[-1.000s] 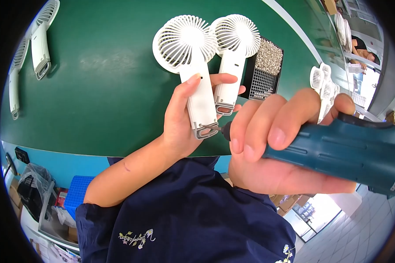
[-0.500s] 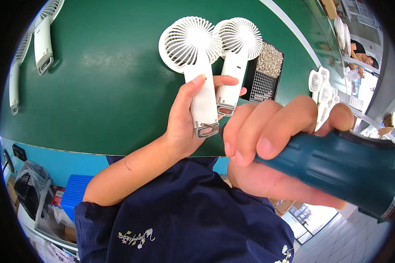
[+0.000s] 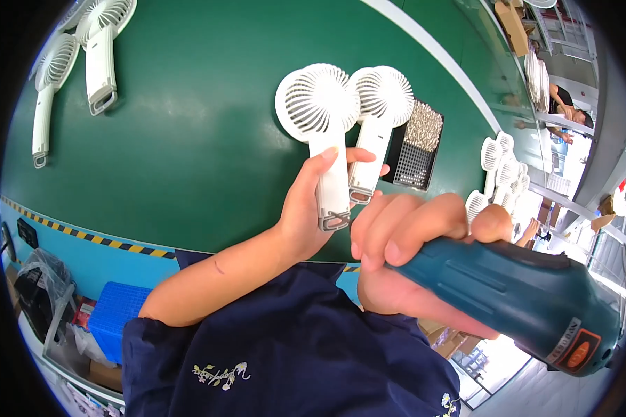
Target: The person assembles portable handheld fans by securing screws with an electric screwdriver.
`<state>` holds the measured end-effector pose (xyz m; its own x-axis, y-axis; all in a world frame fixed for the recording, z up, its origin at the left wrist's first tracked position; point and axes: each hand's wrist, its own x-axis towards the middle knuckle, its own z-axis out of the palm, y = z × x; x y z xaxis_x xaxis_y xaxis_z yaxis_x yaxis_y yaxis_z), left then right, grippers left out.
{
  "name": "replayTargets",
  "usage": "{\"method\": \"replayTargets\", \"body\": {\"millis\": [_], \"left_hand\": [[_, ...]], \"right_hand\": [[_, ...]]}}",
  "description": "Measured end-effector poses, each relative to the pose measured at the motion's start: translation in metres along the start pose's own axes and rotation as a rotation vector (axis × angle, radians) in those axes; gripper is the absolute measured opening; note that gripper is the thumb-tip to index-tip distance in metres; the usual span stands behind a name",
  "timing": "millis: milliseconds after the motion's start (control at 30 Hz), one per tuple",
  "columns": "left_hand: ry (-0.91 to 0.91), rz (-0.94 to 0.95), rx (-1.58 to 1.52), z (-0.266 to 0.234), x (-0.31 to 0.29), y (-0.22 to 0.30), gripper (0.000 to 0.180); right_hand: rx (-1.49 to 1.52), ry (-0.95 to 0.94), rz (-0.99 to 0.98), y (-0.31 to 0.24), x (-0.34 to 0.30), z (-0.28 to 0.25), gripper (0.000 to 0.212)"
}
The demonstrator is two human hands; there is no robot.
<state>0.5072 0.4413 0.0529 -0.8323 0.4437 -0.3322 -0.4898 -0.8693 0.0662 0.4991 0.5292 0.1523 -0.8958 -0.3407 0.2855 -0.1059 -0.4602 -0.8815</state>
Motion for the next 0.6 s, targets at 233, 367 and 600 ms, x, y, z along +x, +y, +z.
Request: {"method": "replayTargets", "body": {"millis": [233, 367, 600], "left_hand": [[-0.006, 0.003, -0.013, -0.004, -0.001, -0.001, 0.053], [-0.021, 0.007, 0.002, -0.002, -0.001, 0.0, 0.053], [-0.017, 0.015, 0.014, -0.002, -0.001, 0.001, 0.053]], "right_hand": [[0.093, -0.114, 0.116, -0.002, -0.005, -0.011, 0.04], [0.087, -0.122, 0.103, -0.001, -0.006, -0.013, 0.042], [0.096, -0.107, 0.039, 0.004, -0.005, -0.01, 0.039]]}}
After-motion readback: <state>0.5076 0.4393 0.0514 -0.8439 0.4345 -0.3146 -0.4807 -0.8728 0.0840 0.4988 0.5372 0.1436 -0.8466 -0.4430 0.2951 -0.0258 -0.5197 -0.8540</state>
